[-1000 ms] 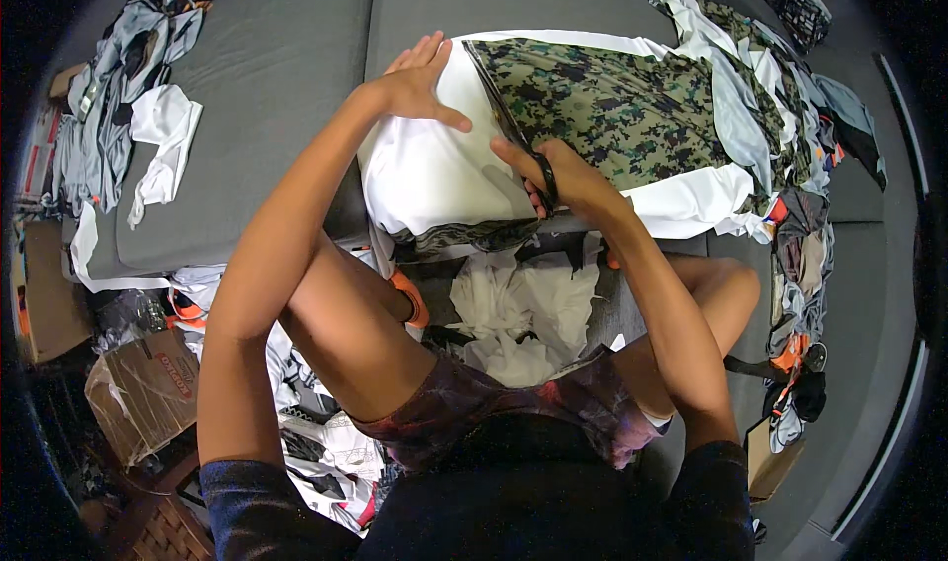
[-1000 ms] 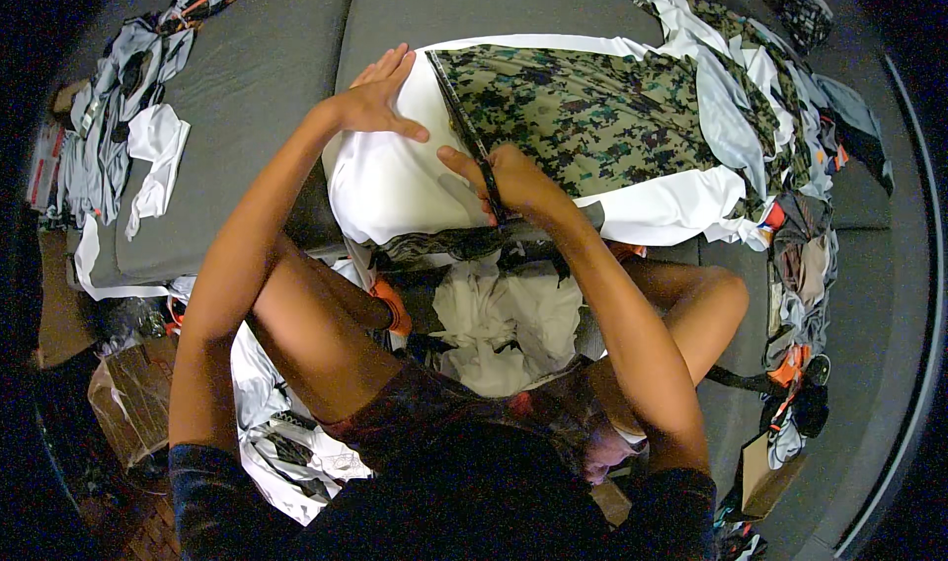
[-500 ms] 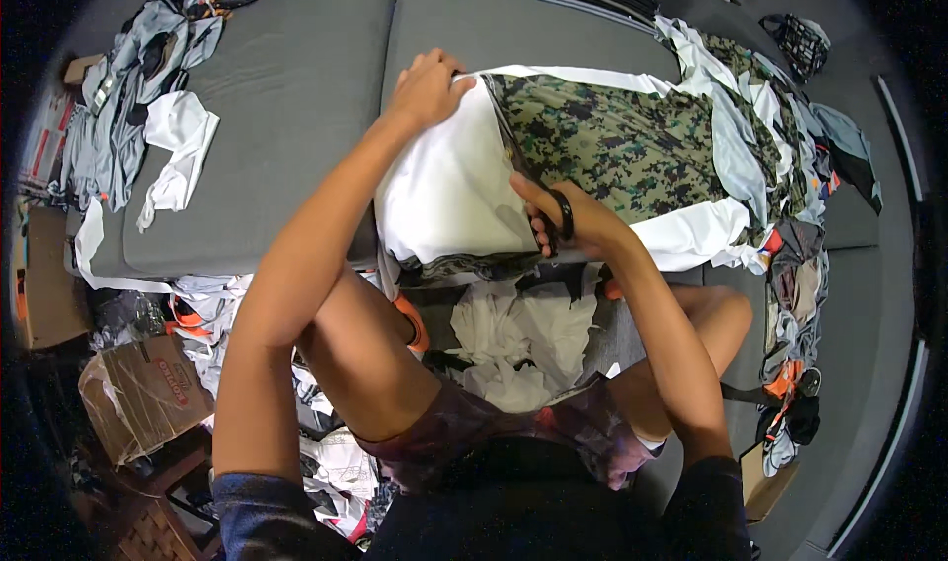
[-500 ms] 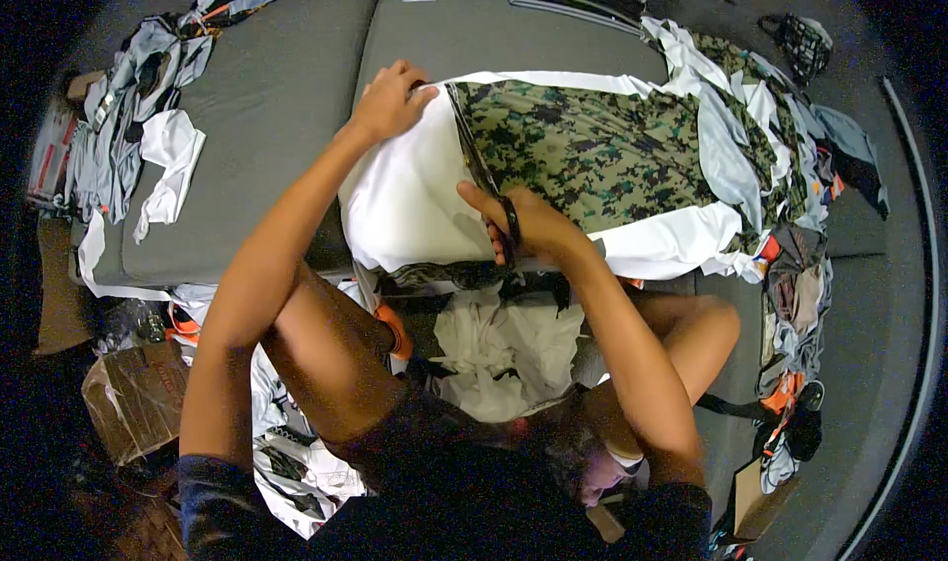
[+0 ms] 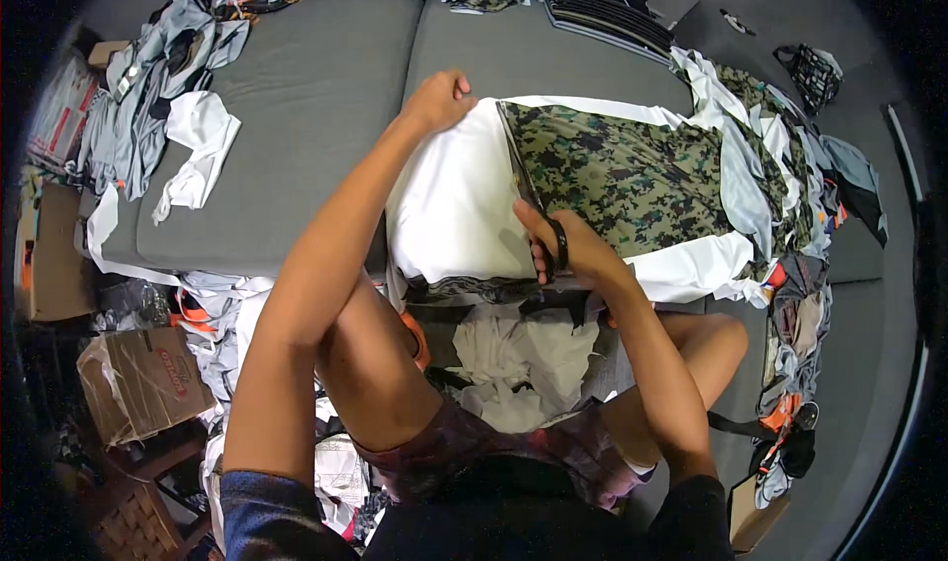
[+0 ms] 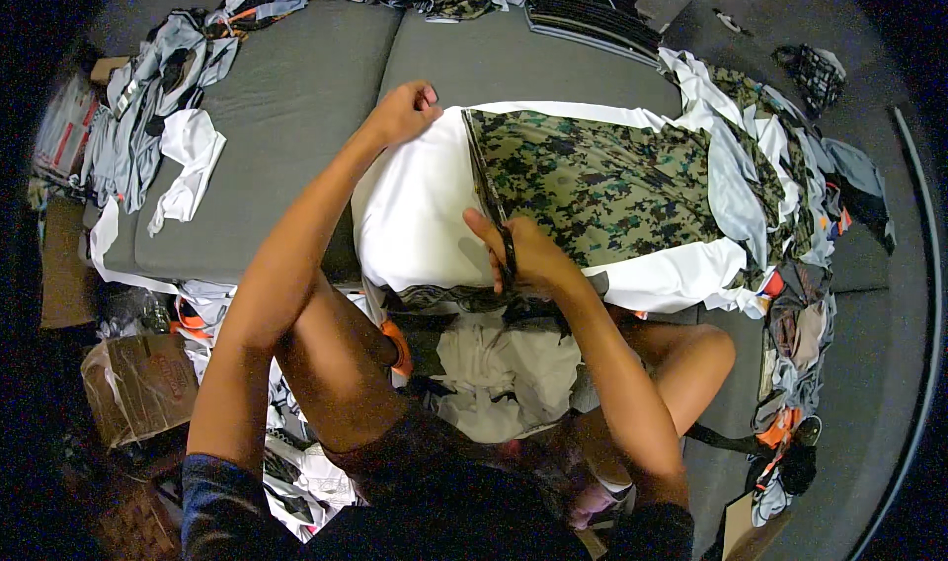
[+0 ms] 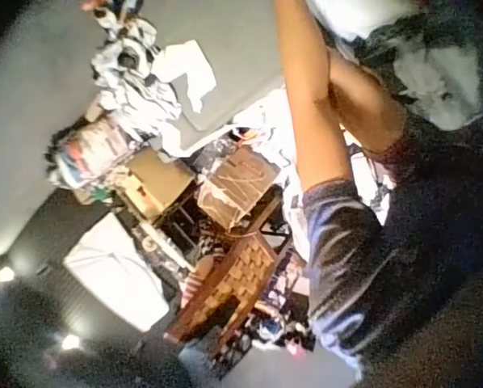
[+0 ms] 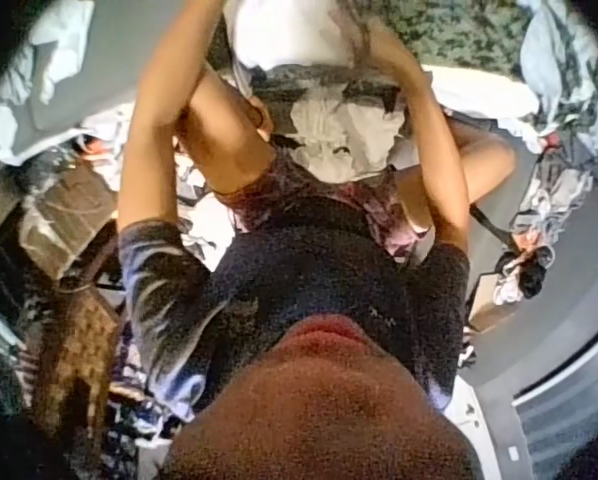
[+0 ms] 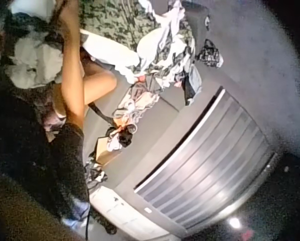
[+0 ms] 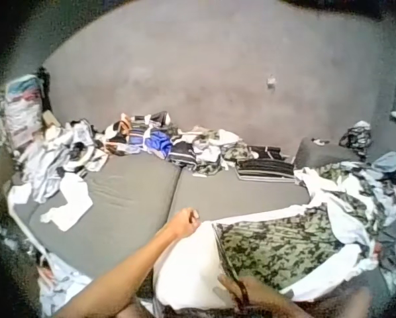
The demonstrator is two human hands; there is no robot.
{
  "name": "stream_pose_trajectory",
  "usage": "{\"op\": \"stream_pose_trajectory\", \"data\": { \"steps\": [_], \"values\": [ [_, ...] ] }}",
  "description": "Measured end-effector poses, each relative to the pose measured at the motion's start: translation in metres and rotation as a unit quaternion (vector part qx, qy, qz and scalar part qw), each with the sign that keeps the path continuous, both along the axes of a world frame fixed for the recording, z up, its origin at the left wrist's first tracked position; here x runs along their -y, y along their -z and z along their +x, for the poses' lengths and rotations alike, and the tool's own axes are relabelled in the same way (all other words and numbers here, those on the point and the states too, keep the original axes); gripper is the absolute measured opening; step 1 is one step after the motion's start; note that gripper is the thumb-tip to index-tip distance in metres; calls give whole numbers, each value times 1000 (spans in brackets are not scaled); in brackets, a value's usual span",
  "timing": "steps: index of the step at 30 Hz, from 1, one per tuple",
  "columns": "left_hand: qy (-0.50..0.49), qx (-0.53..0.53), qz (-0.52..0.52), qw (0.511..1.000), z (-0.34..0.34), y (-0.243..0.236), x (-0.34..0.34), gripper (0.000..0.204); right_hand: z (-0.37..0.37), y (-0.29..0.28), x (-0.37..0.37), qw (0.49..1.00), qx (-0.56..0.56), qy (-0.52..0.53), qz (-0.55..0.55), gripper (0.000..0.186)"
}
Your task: Cutting camouflage patterned fabric with scissors.
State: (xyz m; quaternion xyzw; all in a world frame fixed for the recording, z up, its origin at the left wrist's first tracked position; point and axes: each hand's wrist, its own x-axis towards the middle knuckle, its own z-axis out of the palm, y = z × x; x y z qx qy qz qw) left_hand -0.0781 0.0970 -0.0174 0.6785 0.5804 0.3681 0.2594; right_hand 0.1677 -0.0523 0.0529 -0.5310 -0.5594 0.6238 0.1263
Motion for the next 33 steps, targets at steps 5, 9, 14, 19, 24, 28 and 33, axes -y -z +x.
{"op": "stream_pose_trajectory", "data": {
  "steps": [5, 9, 14, 19, 24, 28, 33],
  "values": [
    [14, -12, -33, 999, 4, 0, -3, 12, -9, 3, -18, 1000, 21, 9, -10, 61],
    [12, -46, -11, 999, 4, -1, -6, 12, -12, 2, -25, 999, 33, 20, -30, 59],
    [29, -41, -32, 998, 2, -3, -5, 11, -14, 3, -25, 998, 53, 18, -27, 60],
    [30, -47, -14, 998, 3, -5, -2, 12, -20, 2, -25, 998, 46, 32, 14, 63],
    [20, -82, -27, 996, 7, -7, -4, 11, -24, -3, -20, 998, 50, 46, 13, 61],
    [17, -88, -49, 995, 8, -9, -4, 9, -27, -1, -18, 997, 43, 62, 16, 60],
    [14, -91, -62, 994, 9, -11, -4, 9, -28, 3, -19, 996, 66, 60, 22, 60]
  ]
}}
